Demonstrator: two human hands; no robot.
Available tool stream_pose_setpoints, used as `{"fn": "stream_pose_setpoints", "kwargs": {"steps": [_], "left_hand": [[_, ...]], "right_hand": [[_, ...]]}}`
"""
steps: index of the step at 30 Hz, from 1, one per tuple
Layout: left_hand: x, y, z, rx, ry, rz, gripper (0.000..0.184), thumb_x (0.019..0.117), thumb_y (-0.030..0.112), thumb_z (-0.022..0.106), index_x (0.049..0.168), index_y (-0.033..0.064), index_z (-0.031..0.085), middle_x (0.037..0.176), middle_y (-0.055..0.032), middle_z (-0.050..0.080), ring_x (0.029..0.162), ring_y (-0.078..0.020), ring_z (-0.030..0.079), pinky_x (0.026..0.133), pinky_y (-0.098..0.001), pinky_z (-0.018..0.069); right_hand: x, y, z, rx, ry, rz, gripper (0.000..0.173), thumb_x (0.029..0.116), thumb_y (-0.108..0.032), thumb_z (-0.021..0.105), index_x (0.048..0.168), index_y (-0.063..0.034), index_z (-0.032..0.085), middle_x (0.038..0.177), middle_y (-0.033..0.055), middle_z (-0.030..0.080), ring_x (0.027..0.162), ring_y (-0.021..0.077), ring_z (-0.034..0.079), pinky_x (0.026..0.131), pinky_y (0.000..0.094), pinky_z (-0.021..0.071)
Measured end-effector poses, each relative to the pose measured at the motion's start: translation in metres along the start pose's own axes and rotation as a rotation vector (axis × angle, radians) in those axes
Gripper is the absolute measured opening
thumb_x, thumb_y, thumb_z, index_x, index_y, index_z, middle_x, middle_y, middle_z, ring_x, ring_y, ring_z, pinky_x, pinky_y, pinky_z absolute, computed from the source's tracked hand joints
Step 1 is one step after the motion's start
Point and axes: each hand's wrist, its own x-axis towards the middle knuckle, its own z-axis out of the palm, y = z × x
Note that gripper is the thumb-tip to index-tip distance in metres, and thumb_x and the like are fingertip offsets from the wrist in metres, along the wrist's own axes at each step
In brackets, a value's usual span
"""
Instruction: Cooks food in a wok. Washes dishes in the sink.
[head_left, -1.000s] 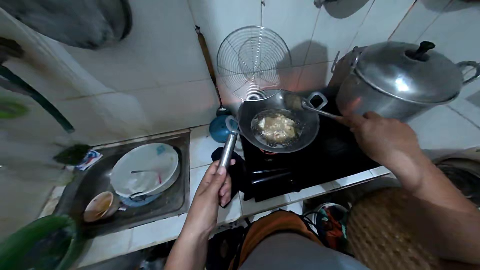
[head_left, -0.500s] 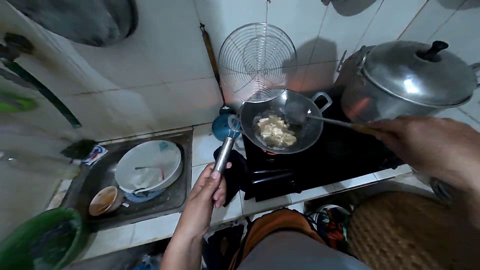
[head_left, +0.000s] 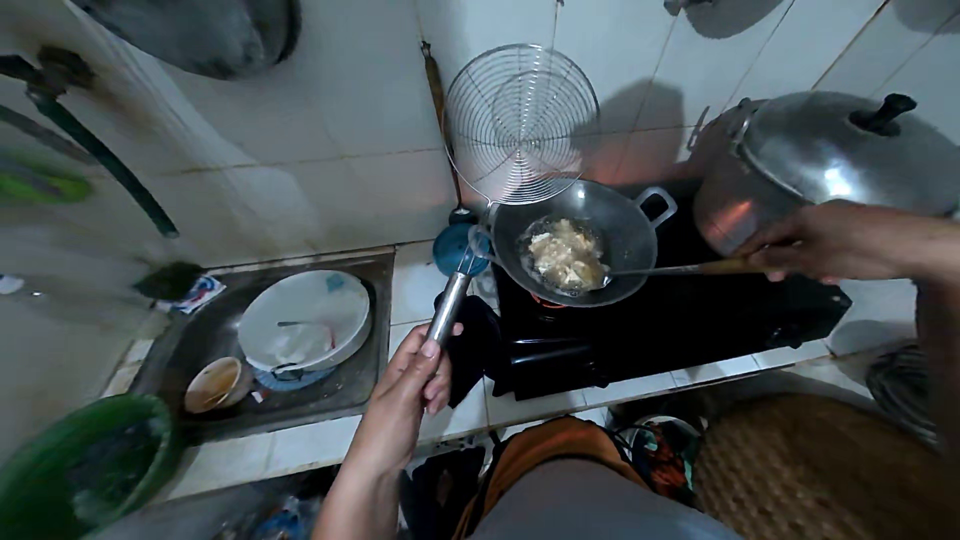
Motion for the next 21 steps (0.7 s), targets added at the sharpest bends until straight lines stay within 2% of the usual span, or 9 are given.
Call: {"fn": "stream_pose_setpoints", "kwargs": {"steps": [2,6,9,13,15,18,21], "left_hand": [[-0.001,0.0,-0.001,0.005,0.002,-0.001,0.032,0.1034,0.037,0.044,0.124,0.0165,0.059,0.059,0.0123,0.043,0.047,0.0034,0.041,0.047,-0.0109,0.0374],[-0.002,0.001,-0.002,0.012,0.008,-0.001,0.032,0.1034,0.038,0.044,0.123,0.0171,0.059,0.06,0.0126,0.044,0.047,0.0038,0.041,0.047,-0.0107,0.038],[-0.003,0.001,-0.003,0.011,0.008,-0.01,0.033,0.1033,0.038,0.045,0.124,0.017,0.059,0.061,0.0122,0.044,0.048,0.0035,0.041,0.047,-0.011,0.0386],[-0.003,-0.001,-0.003,0.006,0.011,-0.023,0.033,0.1033,0.037,0.045,0.124,0.0164,0.059,0.061,0.0119,0.044,0.048,0.0033,0.042,0.047,-0.011,0.0386],[-0.003,-0.002,-0.002,0.006,0.013,-0.027,0.033,0.1032,0.038,0.045,0.124,0.0164,0.06,0.061,0.0117,0.044,0.048,0.0032,0.041,0.047,-0.0111,0.0383],[-0.002,-0.003,-0.002,-0.001,0.008,-0.028,0.033,0.103,0.039,0.046,0.123,0.0169,0.061,0.061,0.0114,0.044,0.048,0.0031,0.041,0.047,-0.0112,0.0384],[-0.001,-0.002,-0.001,0.001,-0.003,-0.023,0.031,0.1036,0.039,0.047,0.122,0.0176,0.06,0.061,0.0114,0.044,0.048,0.0036,0.041,0.048,-0.0107,0.0384]], "right_hand": [[0.007,0.008,0.017,0.13,-0.007,-0.006,0.023,0.106,-0.016,0.056,0.119,-0.0106,0.074,0.08,0.0078,0.068,0.053,0.0168,0.055,0.051,0.0356,0.0483],[0.006,0.018,0.05,0.232,0.105,-0.043,0.023,0.1045,-0.012,0.059,0.122,-0.0124,0.074,0.083,0.0062,0.07,0.054,0.0143,0.054,0.051,0.0341,0.0467],[-0.009,0.025,0.06,0.203,0.19,-0.091,0.026,0.1014,-0.013,0.064,0.125,-0.0151,0.074,0.09,0.0077,0.072,0.062,0.0165,0.058,0.058,0.0406,0.0506],[-0.037,0.037,0.065,0.162,0.322,-0.157,0.028,0.0962,-0.013,0.071,0.123,-0.0171,0.075,0.102,0.0087,0.075,0.081,0.0217,0.068,0.074,0.0525,0.0558],[-0.049,0.041,0.065,0.147,0.371,-0.174,0.027,0.0956,-0.015,0.071,0.122,-0.0178,0.076,0.105,0.008,0.074,0.085,0.0224,0.069,0.076,0.055,0.0554],[-0.063,0.049,0.065,0.146,0.411,-0.209,0.029,0.0948,-0.028,0.068,0.121,-0.0195,0.076,0.102,0.0019,0.071,0.083,0.0133,0.066,0.073,0.0424,0.056],[-0.075,0.05,0.061,0.155,0.444,-0.221,0.032,0.096,-0.032,0.065,0.123,-0.0166,0.075,0.104,0.003,0.071,0.083,0.0119,0.066,0.072,0.0383,0.0559]]}}
